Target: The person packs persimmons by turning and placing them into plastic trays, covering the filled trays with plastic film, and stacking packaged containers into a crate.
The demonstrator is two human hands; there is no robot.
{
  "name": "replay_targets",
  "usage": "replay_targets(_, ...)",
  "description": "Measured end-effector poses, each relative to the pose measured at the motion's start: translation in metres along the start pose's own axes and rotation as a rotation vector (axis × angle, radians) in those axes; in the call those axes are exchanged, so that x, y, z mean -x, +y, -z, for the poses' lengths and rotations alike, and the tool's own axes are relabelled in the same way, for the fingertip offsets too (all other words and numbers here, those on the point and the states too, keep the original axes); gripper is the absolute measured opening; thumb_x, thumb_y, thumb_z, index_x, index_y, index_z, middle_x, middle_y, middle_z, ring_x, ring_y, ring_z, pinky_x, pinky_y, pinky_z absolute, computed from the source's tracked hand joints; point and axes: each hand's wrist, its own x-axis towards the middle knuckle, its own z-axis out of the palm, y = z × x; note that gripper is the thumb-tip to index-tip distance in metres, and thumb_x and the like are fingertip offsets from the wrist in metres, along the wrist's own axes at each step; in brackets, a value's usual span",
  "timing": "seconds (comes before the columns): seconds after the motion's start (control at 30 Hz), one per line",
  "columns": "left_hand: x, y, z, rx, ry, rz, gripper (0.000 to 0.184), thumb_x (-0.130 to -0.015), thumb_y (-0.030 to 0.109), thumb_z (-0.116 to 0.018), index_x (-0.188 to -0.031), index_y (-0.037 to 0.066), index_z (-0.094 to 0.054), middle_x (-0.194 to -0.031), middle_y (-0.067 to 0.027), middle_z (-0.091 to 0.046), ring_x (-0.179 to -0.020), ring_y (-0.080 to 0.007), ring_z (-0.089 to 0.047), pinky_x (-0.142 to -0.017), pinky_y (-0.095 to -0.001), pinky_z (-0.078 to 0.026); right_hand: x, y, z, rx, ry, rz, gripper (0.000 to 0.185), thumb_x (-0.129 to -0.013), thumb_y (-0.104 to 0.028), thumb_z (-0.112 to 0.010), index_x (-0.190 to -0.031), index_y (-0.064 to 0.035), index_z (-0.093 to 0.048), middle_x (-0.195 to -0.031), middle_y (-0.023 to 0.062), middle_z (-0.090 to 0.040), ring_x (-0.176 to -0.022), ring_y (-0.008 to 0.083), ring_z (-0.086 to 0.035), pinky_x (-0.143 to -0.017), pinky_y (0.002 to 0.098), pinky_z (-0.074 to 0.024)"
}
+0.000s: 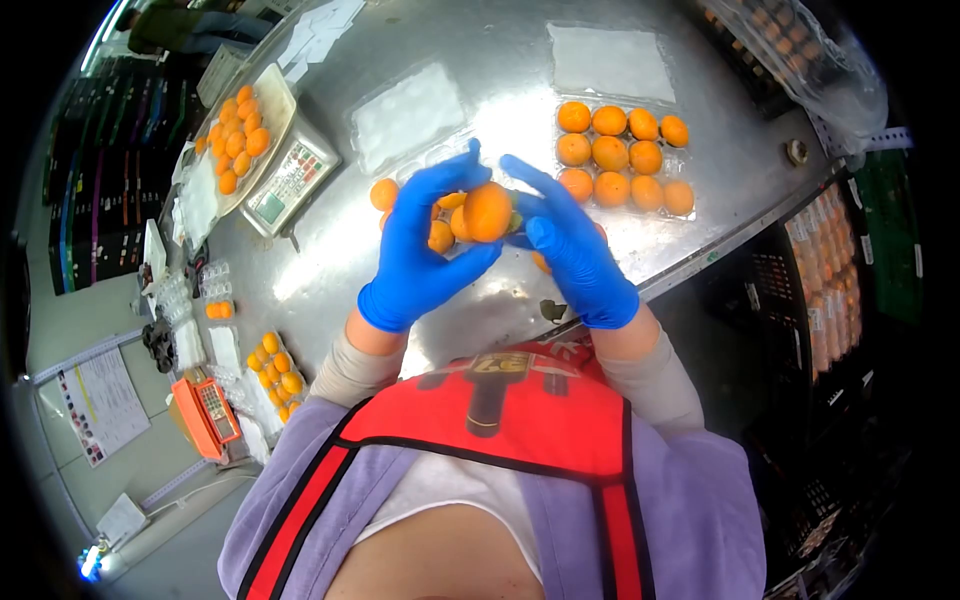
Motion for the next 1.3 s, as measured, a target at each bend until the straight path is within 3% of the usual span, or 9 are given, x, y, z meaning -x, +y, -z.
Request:
replay_targets(0.23, -0.005, 0.008, 0.007, 0.288, 0.165, 0.028, 0.069, -0.071, 0.007, -0.071, -0.133, 0.003, -0.040, -0.137, -0.0124, -0.044, -0.112, -0.0219, -0.052, -0.095, -0.0336, -0.040, -0.004, 0.015, 0.005, -0.373, -0.116, 0.019, 0.077, -0.081, -0.039, -0.063, -0.138, -0.0002, -0.029, -0.121, 0.0146, -0.052, -0.110, 0.0190, -0.051, -0.089, 0.0313, -0.0440)
replay_targets(0.37, 0.001, 0.000, 0.020, 0.478, 0.411, 0.531, 0.059, -0.081, 0.010, -0.062, -0.135, 0.004, -0.038, -0.138, -0.0145, -0.042, -0.106, -0.0170, -0.057, -0.105, -0.0365, -0.031, -0.006, 0.017, 0.011, -0.742, -0.335, 0.002, 0.087, -0.080, -0.035, -0.064, -0.143, -0.0014, -0.015, -0.119, 0.0225, -0.052, -0.109, 0.0266, -0.053, -0.087, 0.0328, -0.0458)
replay_targets(0.5, 0.000, -0.014, 0.022, 0.293, 0.344, 0.457, 0.055, -0.080, 0.005, -0.062, -0.131, 0.004, -0.043, -0.140, -0.0150, -0.040, -0.114, -0.0203, -0.052, -0.106, -0.0369, -0.030, -0.006, 0.018, 0.011, -0.905, -0.421, -0.013, 0.091, -0.078, -0.030, -0.065, -0.144, -0.0026, -0.008, -0.117, 0.0272, -0.052, -0.108, 0.0306, -0.054, -0.089, 0.0347, -0.0463)
replay_targets(0.57, -0.007, -0.015, 0.012, 0.187, 0.407, 0.111, 0.048, -0.078, 0.003, -0.062, -0.124, 0.003, -0.050, -0.140, -0.0162, -0.039, -0.121, -0.0239, -0.046, -0.104, -0.0368, -0.031, -0.007, 0.018, 0.010, -0.977, -0.443, -0.021, 0.093, -0.077, -0.027, -0.066, -0.145, -0.0035, -0.006, -0.116, 0.0290, -0.051, -0.107, 0.0317, -0.054, -0.090, 0.0356, -0.0463)
replay_targets(0.8, 0.012, -0.031, 0.025, 0.117, 0.154, 0.275, 0.044, -0.073, 0.008, -0.067, -0.116, 0.010, -0.061, -0.146, -0.0190, -0.027, -0.134, -0.0304, -0.029, -0.106, -0.0410, -0.028, -0.006, 0.017, 0.012, -0.959, -0.435, -0.028, 0.094, -0.077, -0.028, -0.067, -0.145, -0.0034, -0.006, -0.117, 0.0296, -0.051, -0.106, 0.0318, -0.055, -0.090, 0.0353, -0.0468)
replay_targets(0.9, -0.002, -0.010, 0.015, -0.183, 0.205, 0.084, 0.045, -0.075, 0.009, -0.066, -0.119, 0.011, -0.059, -0.141, -0.0206, -0.035, -0.132, -0.0310, -0.032, -0.107, -0.0407, -0.026, -0.004, 0.014, 0.011, -0.835, -0.438, 0.010, 0.089, -0.079, -0.030, -0.066, -0.144, -0.0011, -0.012, -0.118, 0.0256, -0.053, -0.107, 0.0294, -0.055, -0.090, 0.0345, -0.0465)
replay_targets(0.97, -0.002, -0.008, 0.010, -0.176, 0.181, 0.116, 0.053, -0.076, 0.008, -0.066, -0.127, 0.009, -0.051, -0.138, -0.0182, -0.040, -0.131, -0.0302, -0.034, -0.108, -0.0401, -0.024, 0.002, 0.006, 0.003, 0.085, -0.026, 0.129, 0.082, -0.080, -0.033, -0.064, -0.141, 0.0015, -0.021, -0.123, 0.0194, -0.051, -0.110, 0.0255, -0.054, -0.092, 0.0339, -0.0448)
replay_targets(1.07, 0.006, -0.009, 0.003, 0.597, 0.123, 0.456, 0.059, -0.081, 0.010, -0.065, -0.134, 0.005, -0.039, -0.139, -0.0097, -0.040, -0.128, -0.0261, -0.038, -0.105, -0.0388, -0.031, -0.003, 0.013, -0.002, 0.330, 0.052, 0.424, 0.073, -0.077, -0.019, -0.065, -0.137, 0.0019, -0.030, -0.130, 0.0139, -0.045, -0.114, 0.0227, -0.052, -0.095, 0.0332, -0.0418)
replay_targets(1.3, 0.009, -0.003, -0.007, 0.869, 0.049, 0.454, 0.064, -0.080, 0.006, -0.067, -0.136, 0.007, -0.037, -0.133, -0.0107, -0.045, -0.117, -0.0215, -0.048, -0.098, -0.0356, -0.041, 0.001, 0.006, -0.009, 0.886, 0.179, 0.636, 0.068, -0.069, 0.000, -0.065, -0.132, -0.0007, -0.039, -0.127, 0.0157, -0.050, -0.113, 0.0272, -0.053, -0.093, 0.0343, -0.0426)
